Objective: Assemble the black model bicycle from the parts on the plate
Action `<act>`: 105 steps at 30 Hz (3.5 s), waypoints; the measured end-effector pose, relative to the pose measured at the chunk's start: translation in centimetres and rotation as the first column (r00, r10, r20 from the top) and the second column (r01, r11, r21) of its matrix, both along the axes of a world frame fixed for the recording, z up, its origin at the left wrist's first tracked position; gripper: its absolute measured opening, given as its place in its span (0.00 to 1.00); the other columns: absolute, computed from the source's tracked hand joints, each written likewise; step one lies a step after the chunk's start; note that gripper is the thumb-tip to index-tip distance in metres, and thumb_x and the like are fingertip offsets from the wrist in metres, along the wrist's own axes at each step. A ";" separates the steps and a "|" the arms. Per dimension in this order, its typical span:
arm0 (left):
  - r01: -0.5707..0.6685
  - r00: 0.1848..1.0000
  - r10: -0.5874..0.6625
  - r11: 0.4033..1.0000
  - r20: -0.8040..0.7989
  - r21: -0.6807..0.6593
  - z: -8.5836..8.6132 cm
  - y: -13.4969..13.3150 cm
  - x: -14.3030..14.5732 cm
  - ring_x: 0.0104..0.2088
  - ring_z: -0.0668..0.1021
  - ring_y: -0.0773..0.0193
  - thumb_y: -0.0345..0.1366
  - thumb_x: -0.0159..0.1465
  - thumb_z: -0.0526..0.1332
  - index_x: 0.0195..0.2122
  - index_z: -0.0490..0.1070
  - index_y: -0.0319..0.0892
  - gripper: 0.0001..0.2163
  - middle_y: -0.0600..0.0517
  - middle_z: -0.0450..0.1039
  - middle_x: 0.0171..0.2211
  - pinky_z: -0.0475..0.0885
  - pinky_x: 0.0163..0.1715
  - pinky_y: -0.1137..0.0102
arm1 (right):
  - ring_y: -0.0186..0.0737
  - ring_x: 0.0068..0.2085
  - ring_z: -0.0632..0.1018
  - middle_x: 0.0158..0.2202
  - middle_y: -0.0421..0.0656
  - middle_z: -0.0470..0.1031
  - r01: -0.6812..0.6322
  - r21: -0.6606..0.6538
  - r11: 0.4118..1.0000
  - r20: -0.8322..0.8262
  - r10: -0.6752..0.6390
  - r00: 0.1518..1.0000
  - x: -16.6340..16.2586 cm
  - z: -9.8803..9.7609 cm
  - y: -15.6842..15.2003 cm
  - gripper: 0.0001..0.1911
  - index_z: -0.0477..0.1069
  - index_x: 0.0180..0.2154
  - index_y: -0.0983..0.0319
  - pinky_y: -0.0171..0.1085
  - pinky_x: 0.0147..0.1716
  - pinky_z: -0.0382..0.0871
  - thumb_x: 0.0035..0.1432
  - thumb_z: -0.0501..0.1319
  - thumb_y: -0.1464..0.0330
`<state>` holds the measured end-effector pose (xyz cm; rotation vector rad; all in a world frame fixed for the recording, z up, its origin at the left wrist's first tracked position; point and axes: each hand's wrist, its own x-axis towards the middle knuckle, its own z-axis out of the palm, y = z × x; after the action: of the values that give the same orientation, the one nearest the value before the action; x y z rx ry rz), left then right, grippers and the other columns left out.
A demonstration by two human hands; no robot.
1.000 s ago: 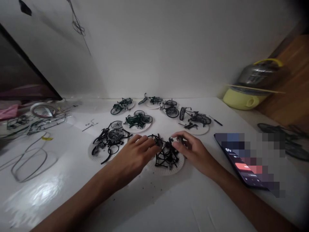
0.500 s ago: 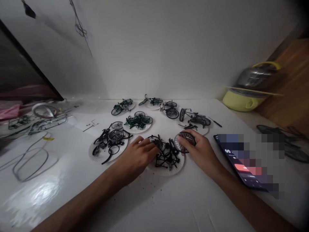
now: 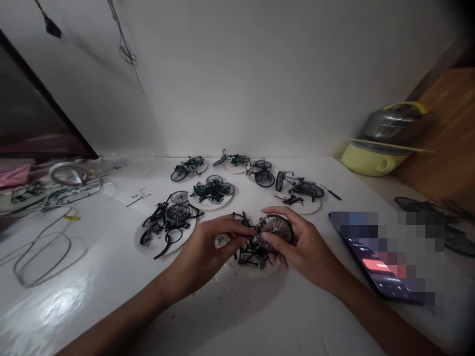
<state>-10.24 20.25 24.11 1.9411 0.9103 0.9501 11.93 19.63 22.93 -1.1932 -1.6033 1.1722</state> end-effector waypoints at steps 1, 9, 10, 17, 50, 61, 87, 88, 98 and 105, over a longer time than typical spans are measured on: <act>-0.001 0.995 0.014 0.991 0.098 -0.131 0.1 -0.2 0.3 0.40 0.78 0.62 0.32 0.66 0.62 0.45 0.79 0.41 0.08 0.47 0.77 0.40 0.74 0.41 0.68 | 0.33 0.20 0.74 0.28 0.35 0.74 -0.035 -0.021 0.999 0.014 0.035 0.999 -0.1 0.1 -0.3 0.21 0.66 0.54 0.53 0.33 0.18 0.69 0.61 0.64 0.60; 0.007 0.904 0.220 0.849 0.366 -0.528 -0.5 -0.6 1.3 0.41 0.79 0.59 0.33 0.58 0.71 0.40 0.81 0.39 0.09 0.46 0.81 0.39 0.76 0.43 0.65 | 0.40 0.41 0.80 0.43 0.40 0.78 -0.171 0.117 0.978 0.180 0.148 0.972 -0.5 0.4 -0.8 0.19 0.69 0.54 0.51 0.39 0.40 0.75 0.61 0.63 0.67; 0.005 0.903 0.222 0.851 0.369 -0.525 -0.5 -0.6 1.3 0.41 0.79 0.59 0.33 0.58 0.71 0.40 0.81 0.39 0.09 0.46 0.81 0.39 0.76 0.43 0.65 | 0.40 0.42 0.80 0.44 0.40 0.78 -0.175 0.121 0.977 0.182 0.151 0.972 -0.5 0.3 -0.8 0.19 0.69 0.54 0.50 0.39 0.41 0.75 0.61 0.63 0.67; 0.043 0.900 0.205 0.837 0.386 -0.545 -0.6 -0.7 1.4 0.38 0.78 0.62 0.33 0.58 0.71 0.38 0.79 0.38 0.08 0.48 0.79 0.37 0.74 0.38 0.70 | 0.39 0.43 0.80 0.47 0.40 0.77 -0.193 0.126 0.973 0.159 0.172 0.972 -0.6 0.1 -1.1 0.21 0.66 0.56 0.50 0.39 0.41 0.75 0.62 0.63 0.65; 0.232 0.875 0.157 0.695 0.458 -0.681 -1.2 -0.2 1.0 0.27 0.78 0.68 0.35 0.55 0.74 0.33 0.76 0.35 0.11 0.52 0.76 0.28 0.74 0.33 0.72 | 0.43 0.44 0.79 0.47 0.41 0.74 -0.180 0.168 0.969 0.251 0.135 0.958 -0.2 -0.5 -0.9 0.34 0.61 0.56 0.50 0.42 0.43 0.75 0.50 0.71 0.65; 0.301 0.837 0.133 0.698 0.531 -0.650 -2.1 -0.9 1.6 0.29 0.78 0.69 0.33 0.59 0.72 0.33 0.74 0.35 0.09 0.51 0.76 0.29 0.74 0.35 0.72 | 0.38 0.36 0.78 0.39 0.37 0.76 -0.160 0.288 0.944 0.305 0.068 0.950 -0.5 -0.9 -0.9 0.28 0.62 0.51 0.51 0.36 0.33 0.72 0.50 0.70 0.64; 0.232 0.852 0.143 0.760 0.504 -0.608 -1.6 -1.0 1.7 0.31 0.73 0.68 0.37 0.60 0.71 0.37 0.73 0.35 0.12 0.51 0.72 0.30 0.68 0.35 0.72 | 0.43 0.46 0.80 0.48 0.41 0.77 -0.176 0.316 0.932 0.338 0.063 0.939 -0.1 -0.1 -1.0 0.43 0.58 0.59 0.49 0.40 0.44 0.75 0.44 0.75 0.59; 0.230 0.852 0.145 0.760 0.503 -0.608 -1.6 -0.9 1.6 0.32 0.73 0.68 0.38 0.60 0.71 0.37 0.73 0.35 0.12 0.51 0.72 0.30 0.67 0.35 0.72 | 0.44 0.47 0.80 0.49 0.41 0.77 -0.181 0.298 0.937 0.335 0.075 0.939 0.0 0.1 -1.0 0.42 0.59 0.59 0.49 0.41 0.46 0.75 0.45 0.75 0.59; 0.241 0.859 0.122 0.760 0.498 -0.603 -1.9 -0.7 1.5 0.31 0.73 0.67 0.39 0.61 0.70 0.39 0.73 0.36 0.12 0.50 0.72 0.32 0.66 0.35 0.70 | 0.46 0.46 0.81 0.48 0.42 0.79 -0.209 0.216 0.954 0.308 0.136 0.942 0.2 -0.1 -1.0 0.45 0.58 0.57 0.50 0.42 0.43 0.77 0.40 0.77 0.58; 0.218 0.866 0.143 0.754 0.480 -0.619 -1.8 -0.6 1.6 0.33 0.74 0.65 0.38 0.60 0.70 0.39 0.73 0.35 0.12 0.49 0.73 0.33 0.66 0.36 0.69 | 0.46 0.46 0.81 0.48 0.43 0.78 -0.185 0.128 0.974 0.319 0.137 0.938 0.0 0.2 -1.2 0.39 0.57 0.55 0.52 0.45 0.46 0.76 0.45 0.74 0.61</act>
<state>-8.65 19.63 22.28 1.0227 0.7455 0.8853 11.94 18.45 23.17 -1.2037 -2.0230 0.9714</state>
